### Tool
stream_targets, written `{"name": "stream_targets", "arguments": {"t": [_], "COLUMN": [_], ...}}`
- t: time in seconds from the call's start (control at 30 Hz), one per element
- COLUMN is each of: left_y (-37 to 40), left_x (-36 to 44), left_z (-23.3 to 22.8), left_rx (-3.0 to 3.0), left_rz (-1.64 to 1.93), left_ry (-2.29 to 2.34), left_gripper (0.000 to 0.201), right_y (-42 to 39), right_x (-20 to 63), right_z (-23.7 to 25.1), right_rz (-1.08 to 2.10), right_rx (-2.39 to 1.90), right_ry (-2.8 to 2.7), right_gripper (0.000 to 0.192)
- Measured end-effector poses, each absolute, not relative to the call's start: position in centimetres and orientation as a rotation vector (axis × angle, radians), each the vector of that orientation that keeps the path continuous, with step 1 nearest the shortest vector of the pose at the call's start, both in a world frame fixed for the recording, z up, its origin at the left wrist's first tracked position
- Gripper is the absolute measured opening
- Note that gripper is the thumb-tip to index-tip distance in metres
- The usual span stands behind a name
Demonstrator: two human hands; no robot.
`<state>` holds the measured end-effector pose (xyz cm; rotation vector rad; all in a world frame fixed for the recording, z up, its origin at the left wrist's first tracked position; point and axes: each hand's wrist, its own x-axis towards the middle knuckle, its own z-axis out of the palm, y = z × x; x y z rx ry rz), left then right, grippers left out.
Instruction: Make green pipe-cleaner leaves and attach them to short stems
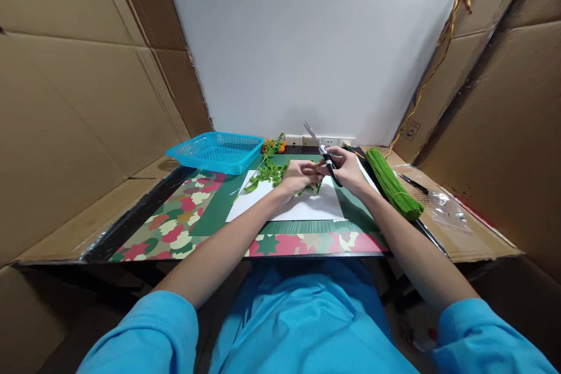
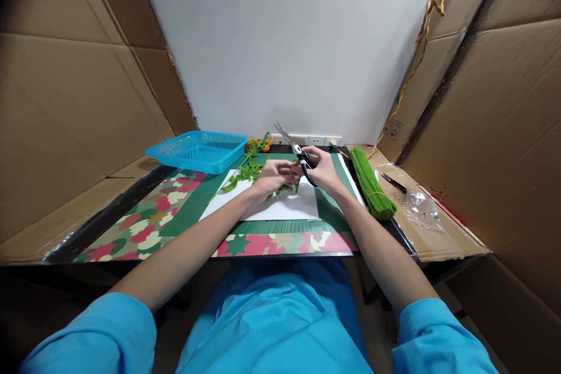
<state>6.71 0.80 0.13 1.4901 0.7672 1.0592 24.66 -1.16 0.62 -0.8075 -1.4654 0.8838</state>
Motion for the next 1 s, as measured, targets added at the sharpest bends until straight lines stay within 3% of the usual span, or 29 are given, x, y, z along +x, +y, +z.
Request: {"name": "stream_targets", "arguments": {"t": [0.17, 0.7, 1.0], "left_y": [1.1, 2.2, 1.9], "left_x": [6.8, 6.8, 7.2], "left_z": [-0.3, -1.1, -1.3], "left_rx": [1.518, 1.612, 1.624], "left_rz": [1.078, 1.102, 1.07], "left_ry": [0.747, 0.833, 0.793], "left_gripper": [0.026, 0.036, 0.032], "right_y": [-0.8, -0.6, -1.0], "right_x": [24.2, 25.4, 26.7], "right_z": [0.3, 0.6, 1.2], "right_rz": [0.834, 0.865, 1.014], "right_rx": [-0.829, -1.013, -1.034], "right_ry": [-1.468, -1.499, -1.538], "right_gripper": [0.058, 0.058, 0.062]}}
